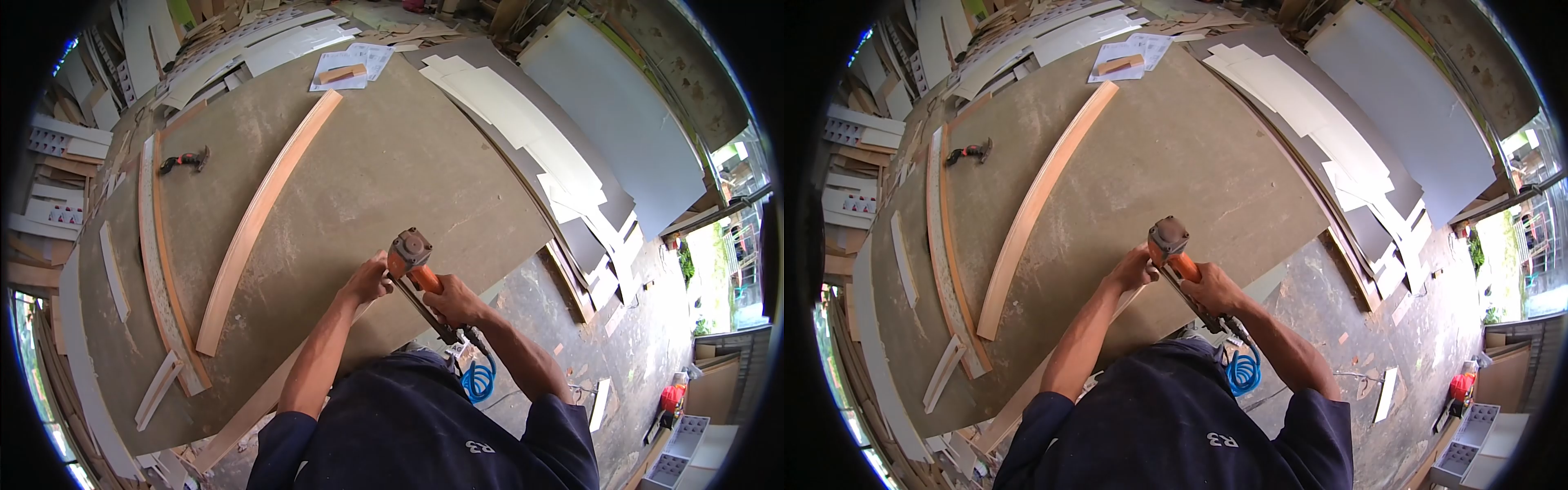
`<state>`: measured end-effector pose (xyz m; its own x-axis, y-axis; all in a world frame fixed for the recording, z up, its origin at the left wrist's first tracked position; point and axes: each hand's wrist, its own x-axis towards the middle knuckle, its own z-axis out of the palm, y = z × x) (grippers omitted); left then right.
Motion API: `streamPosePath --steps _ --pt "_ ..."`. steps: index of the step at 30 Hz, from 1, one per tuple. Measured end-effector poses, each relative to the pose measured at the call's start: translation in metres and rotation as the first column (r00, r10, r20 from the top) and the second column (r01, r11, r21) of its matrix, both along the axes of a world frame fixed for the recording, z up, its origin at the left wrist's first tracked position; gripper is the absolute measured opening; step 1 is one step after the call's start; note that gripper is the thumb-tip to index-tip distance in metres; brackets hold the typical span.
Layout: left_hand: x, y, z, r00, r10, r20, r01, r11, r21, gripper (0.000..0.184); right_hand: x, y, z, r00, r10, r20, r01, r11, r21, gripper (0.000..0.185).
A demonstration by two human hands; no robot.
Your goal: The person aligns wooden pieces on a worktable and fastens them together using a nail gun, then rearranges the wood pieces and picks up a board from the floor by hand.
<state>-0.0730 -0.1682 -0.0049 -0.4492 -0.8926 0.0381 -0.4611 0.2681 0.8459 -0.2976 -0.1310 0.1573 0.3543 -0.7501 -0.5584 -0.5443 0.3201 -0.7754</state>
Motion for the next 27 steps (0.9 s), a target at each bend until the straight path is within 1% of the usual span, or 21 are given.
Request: streamPosePath --steps 3,6,7,9,12,14,16,18,19,21,22,24,25,26,27 --pt "0.0 0.0 -0.001 1.0 0.0 -0.023 -0.002 0.997 -0.076 0.033 -0.002 0.0 -0.006 1.0 0.008 -0.009 -0.008 1.0 -0.006 0.025" --pt "0.0 -0.002 0.0 1.0 -0.015 -0.007 0.014 0.994 -0.105 0.032 -0.003 0.002 -0.014 1.0 0.008 -0.002 -0.008 1.0 -0.004 0.025" --pt "0.0 -0.002 0.001 0.999 -0.017 -0.041 0.016 1.0 -0.019 0.032 -0.003 0.003 -0.014 1.0 0.0 0.001 0.0 1.0 0.004 0.026" --pt "0.0 -0.001 0.003 0.997 -0.017 -0.075 0.022 0.997 0.068 0.032 -0.002 0.003 -0.011 1.0 0.0 0.003 0.0 1.0 0.004 0.026" --pt "0.001 0.0 0.004 0.997 -0.021 -0.08 0.026 0.998 0.062 0.033 0.0 0.004 -0.012 1.0 -0.007 -0.001 0.007 1.0 0.014 0.027" --pt "-0.001 0.0 0.006 0.996 0.0 -0.087 0.009 0.994 0.105 0.034 0.0 0.003 -0.011 1.0 -0.014 -0.007 0.014 1.0 0.023 0.027" --pt "-0.001 0.001 0.013 0.994 0.017 -0.108 -0.001 0.989 0.151 0.033 0.0 0.004 -0.006 0.999 -0.001 0.037 0.0 1.0 0.018 0.028" --pt "-0.003 0.001 0.014 0.992 0.025 -0.125 -0.002 0.984 0.18 0.033 0.0 0.004 -0.005 1.0 0.01 0.025 -0.01 1.0 0.012 0.027" --pt "-0.002 0.002 0.009 0.993 0.031 -0.112 -0.011 0.986 0.168 0.043 0.0 0.004 -0.005 1.0 0.024 0.014 -0.024 1.0 0.009 0.028" --pt "0.003 0.01 0.002 0.995 0.037 -0.096 -0.022 0.988 0.153 0.055 -0.001 0.004 -0.005 1.0 0.021 0.011 -0.021 1.0 0.012 0.028" --pt "0.006 0.019 0.0 0.989 0.141 -0.038 -0.139 0.989 0.051 0.067 -0.001 0.004 -0.006 1.0 0.018 0.007 -0.018 1.0 0.019 0.028" --pt "0.021 0.046 -0.006 0.97 0.241 0.016 -0.24 0.969 -0.051 0.08 -0.004 0.006 -0.014 0.999 -0.014 0.032 0.013 0.999 0.031 0.027" --pt "0.036 0.065 -0.005 0.946 0.256 0.2 -0.251 0.967 -0.048 0.088 -0.006 0.007 -0.018 0.998 -0.043 0.054 0.041 0.998 0.043 0.026" --pt "0.05 0.082 -0.002 0.888 0.261 0.378 -0.263 0.964 -0.048 0.097 -0.007 0.008 -0.018 0.997 -0.047 0.06 0.045 0.998 0.048 0.026" --pt "0.06 0.099 0.009 0.851 0.252 0.461 -0.283 0.959 -0.002 0.093 -0.008 0.009 -0.017 0.996 -0.06 0.072 0.057 0.998 0.038 0.027"
